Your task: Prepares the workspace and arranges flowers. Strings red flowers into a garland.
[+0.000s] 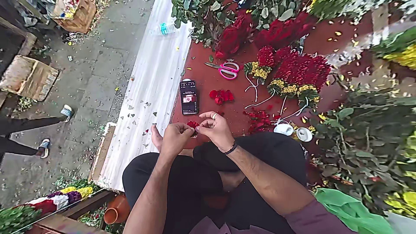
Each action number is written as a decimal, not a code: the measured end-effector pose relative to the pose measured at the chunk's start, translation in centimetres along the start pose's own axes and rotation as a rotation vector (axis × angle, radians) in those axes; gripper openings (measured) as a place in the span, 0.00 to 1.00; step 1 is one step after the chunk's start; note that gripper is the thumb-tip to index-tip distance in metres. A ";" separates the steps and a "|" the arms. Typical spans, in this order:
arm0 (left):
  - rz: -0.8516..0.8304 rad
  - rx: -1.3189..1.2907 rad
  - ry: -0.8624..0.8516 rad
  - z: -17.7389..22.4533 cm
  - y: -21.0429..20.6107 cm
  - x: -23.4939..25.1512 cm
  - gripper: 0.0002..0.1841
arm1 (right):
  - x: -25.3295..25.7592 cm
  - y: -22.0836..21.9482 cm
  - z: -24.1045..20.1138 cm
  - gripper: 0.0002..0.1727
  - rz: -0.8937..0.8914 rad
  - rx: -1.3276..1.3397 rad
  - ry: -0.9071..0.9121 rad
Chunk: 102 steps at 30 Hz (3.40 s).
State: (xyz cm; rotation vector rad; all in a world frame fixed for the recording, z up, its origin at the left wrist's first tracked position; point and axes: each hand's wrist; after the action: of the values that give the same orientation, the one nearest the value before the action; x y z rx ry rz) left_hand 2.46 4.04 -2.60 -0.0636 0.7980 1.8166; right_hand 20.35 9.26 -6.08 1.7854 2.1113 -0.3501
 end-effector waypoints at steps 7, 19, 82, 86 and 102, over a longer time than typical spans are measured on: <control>0.028 0.031 0.020 -0.1 0.6 0.2 0.10 | 0.6 0.7 -0.2 0.35 -0.042 -0.002 0.010; 0.040 0.010 0.160 -0.1 2.4 0.8 0.13 | 3.1 3.7 -0.9 0.04 -0.378 -0.280 0.299; -0.295 0.454 0.002 -0.1 0.1 0.1 0.10 | 18.8 7.4 3.4 0.12 0.043 -0.793 0.190; -0.282 0.401 0.045 -0.5 0.2 0.1 0.12 | 17.3 8.3 2.2 0.20 0.115 -0.726 0.145; -0.071 -0.395 0.261 0.6 0.5 -0.2 0.13 | 1.1 2.4 -2.9 0.45 -0.277 -0.098 0.321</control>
State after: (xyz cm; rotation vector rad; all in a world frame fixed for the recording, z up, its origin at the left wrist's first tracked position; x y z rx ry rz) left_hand 2.27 4.14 -1.77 -0.5874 0.5953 1.8976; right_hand 22.26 11.87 -3.84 1.5803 2.5582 -0.0249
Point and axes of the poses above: each hand's wrist, its own x-axis towards the middle knuckle, its own y-axis out of the back of the hand, z = x × y, and after that the axes turned 13 degrees about z, right-handed
